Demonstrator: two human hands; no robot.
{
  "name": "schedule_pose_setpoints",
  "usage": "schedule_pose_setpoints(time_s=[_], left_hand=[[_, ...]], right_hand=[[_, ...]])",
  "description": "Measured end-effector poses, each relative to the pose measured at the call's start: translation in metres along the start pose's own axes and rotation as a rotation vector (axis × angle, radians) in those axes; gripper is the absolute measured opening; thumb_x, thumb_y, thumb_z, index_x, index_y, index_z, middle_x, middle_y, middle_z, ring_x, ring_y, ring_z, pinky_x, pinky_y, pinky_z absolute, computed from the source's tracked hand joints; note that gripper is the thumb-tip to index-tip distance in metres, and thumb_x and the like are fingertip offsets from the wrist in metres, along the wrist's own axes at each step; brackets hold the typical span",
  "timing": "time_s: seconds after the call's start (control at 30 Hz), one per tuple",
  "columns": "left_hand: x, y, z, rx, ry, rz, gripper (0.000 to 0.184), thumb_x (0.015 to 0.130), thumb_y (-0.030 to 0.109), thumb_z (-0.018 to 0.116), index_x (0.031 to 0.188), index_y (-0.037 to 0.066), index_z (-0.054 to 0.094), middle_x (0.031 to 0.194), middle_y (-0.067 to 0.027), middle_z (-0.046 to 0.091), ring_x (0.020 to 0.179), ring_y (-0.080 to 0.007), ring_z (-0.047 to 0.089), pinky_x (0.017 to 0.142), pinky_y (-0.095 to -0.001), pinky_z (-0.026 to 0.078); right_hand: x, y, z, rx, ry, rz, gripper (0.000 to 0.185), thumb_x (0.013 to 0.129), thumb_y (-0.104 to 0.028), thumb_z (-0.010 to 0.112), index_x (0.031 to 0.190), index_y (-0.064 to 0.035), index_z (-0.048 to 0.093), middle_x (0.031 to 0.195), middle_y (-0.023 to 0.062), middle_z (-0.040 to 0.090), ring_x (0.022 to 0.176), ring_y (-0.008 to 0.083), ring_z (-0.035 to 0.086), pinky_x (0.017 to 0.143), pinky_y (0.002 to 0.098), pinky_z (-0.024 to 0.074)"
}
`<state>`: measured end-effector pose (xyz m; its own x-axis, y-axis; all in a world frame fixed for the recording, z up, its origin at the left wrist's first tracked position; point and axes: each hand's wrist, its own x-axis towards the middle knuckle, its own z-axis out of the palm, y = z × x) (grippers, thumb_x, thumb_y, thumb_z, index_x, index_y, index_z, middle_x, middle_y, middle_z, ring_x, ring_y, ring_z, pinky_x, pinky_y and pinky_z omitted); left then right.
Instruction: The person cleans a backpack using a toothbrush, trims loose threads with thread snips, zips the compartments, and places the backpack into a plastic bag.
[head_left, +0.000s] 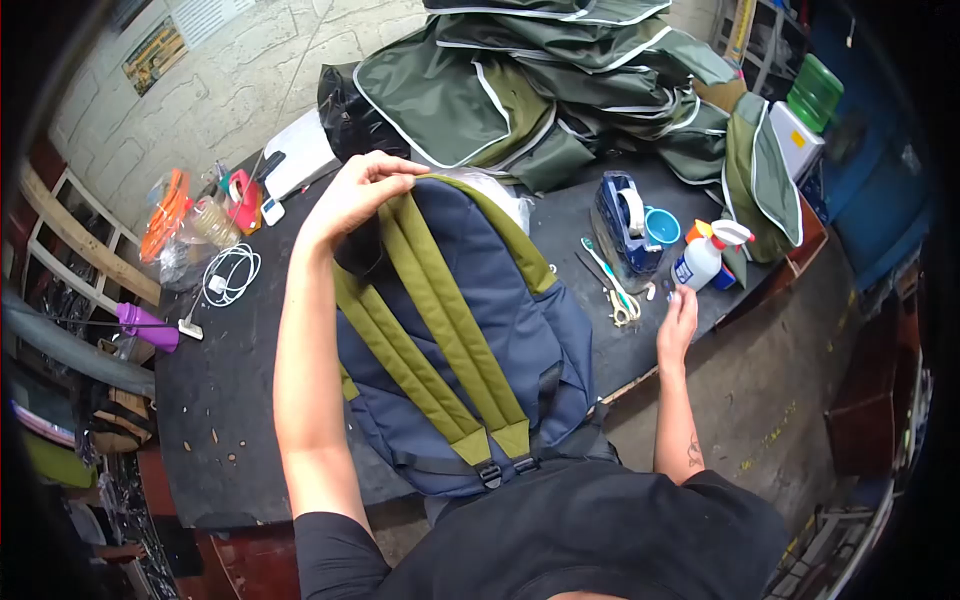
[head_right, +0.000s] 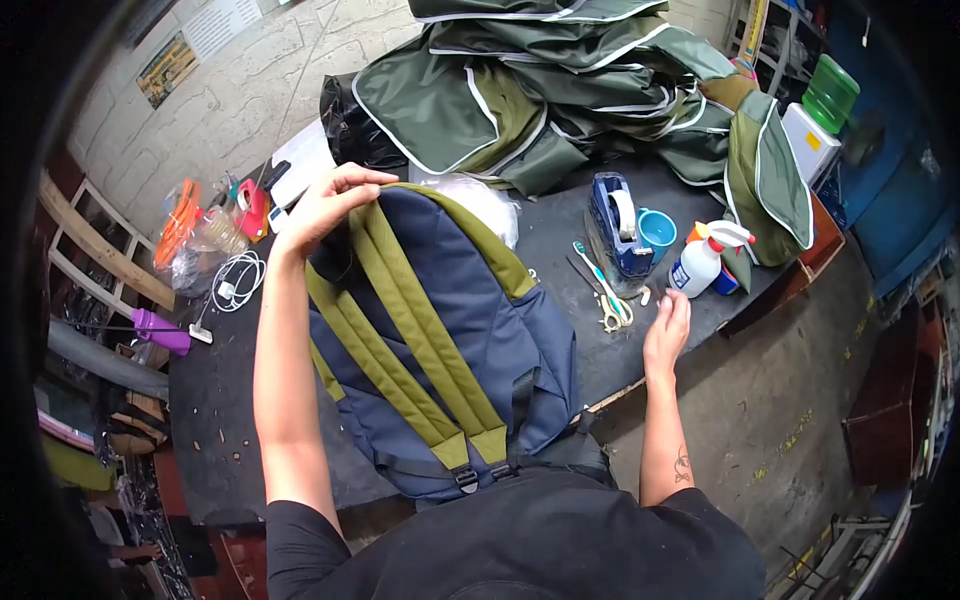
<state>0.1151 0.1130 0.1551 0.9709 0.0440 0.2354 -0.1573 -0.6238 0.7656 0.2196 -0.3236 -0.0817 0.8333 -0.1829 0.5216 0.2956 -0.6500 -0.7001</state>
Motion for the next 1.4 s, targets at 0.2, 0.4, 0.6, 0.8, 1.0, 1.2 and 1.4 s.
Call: schedule_pose_setpoints(time_s=[0.2,0.4,0.6,0.8,1.0,1.2,1.4], left_hand=[[0.009,0.015,0.030,0.157,0.078,0.104,0.025,0.079,0.010,0.063,0.102,0.002,0.069,0.090,-0.0035,0.058,0.090,-0.0129,0.056,0.080,-0.0257,0.044],[0.005,0.032,0.054,0.186,0.148,0.214,0.019,0.078,0.009,0.065,0.095,0.002,0.070,0.084,-0.0053,0.058,0.084,-0.0164,0.059,0.080,-0.0277,0.046],[0.003,0.024,0.070,0.287,0.319,0.155,0.013,0.079,0.007,0.065,0.090,0.000,0.065,0.080,-0.0040,0.059,0.081,-0.0147,0.059,0.077,-0.0273,0.047],[0.015,-0.007,0.066,-0.284,0.326,-0.018,0.009,0.087,0.009,0.061,0.084,0.001,0.061,0.081,-0.0022,0.063,0.081,-0.0089,0.057,0.074,-0.0241,0.046],[0.011,-0.008,0.056,-0.426,0.183,-0.016,0.010,0.089,0.010,0.058,0.081,0.003,0.059,0.083,-0.0009,0.062,0.083,-0.0076,0.056,0.078,-0.0225,0.044],[0.008,0.003,0.052,-0.478,0.071,0.014,0.012,0.088,0.013,0.061,0.080,0.004,0.058,0.084,-0.0008,0.062,0.085,-0.0090,0.056,0.082,-0.0234,0.042],[0.012,-0.004,0.051,-0.444,0.005,0.007,0.013,0.088,0.015,0.061,0.081,0.005,0.058,0.086,-0.0017,0.063,0.089,-0.0099,0.057,0.084,-0.0238,0.041]], right_hand=[[0.040,-0.159,0.023,0.708,-0.458,-0.127,0.037,0.082,-0.024,0.071,0.108,-0.0012,0.060,0.105,0.0058,0.061,0.099,0.0136,0.054,0.088,0.0298,0.0425],[0.047,-0.231,0.084,1.060,-0.839,-0.016,0.019,0.082,-0.014,0.071,0.092,-0.0004,0.062,0.086,0.0013,0.063,0.081,0.0082,0.057,0.076,0.0236,0.0448],[0.035,-0.237,0.115,1.221,-0.896,0.113,0.009,0.083,-0.007,0.068,0.083,-0.0009,0.061,0.068,-0.0040,0.058,0.063,0.0036,0.051,0.065,0.0205,0.0438],[0.024,-0.245,0.115,1.100,-0.713,-0.011,0.012,0.086,-0.012,0.066,0.089,-0.0012,0.061,0.081,-0.0003,0.059,0.070,0.0072,0.050,0.065,0.0238,0.0409],[0.020,-0.261,0.087,0.652,-0.255,-0.593,0.021,0.081,-0.013,0.067,0.099,-0.0049,0.061,0.087,0.0046,0.057,0.081,0.0191,0.054,0.074,0.0325,0.0418],[0.016,-0.267,0.076,0.370,-0.167,-0.831,0.025,0.074,-0.013,0.069,0.099,-0.0109,0.064,0.084,0.0038,0.055,0.082,0.0240,0.053,0.072,0.0371,0.0393],[0.018,-0.269,0.077,0.312,-0.046,-0.900,0.024,0.073,-0.013,0.069,0.097,-0.0112,0.066,0.081,0.0026,0.055,0.077,0.0229,0.051,0.068,0.0367,0.0375]])
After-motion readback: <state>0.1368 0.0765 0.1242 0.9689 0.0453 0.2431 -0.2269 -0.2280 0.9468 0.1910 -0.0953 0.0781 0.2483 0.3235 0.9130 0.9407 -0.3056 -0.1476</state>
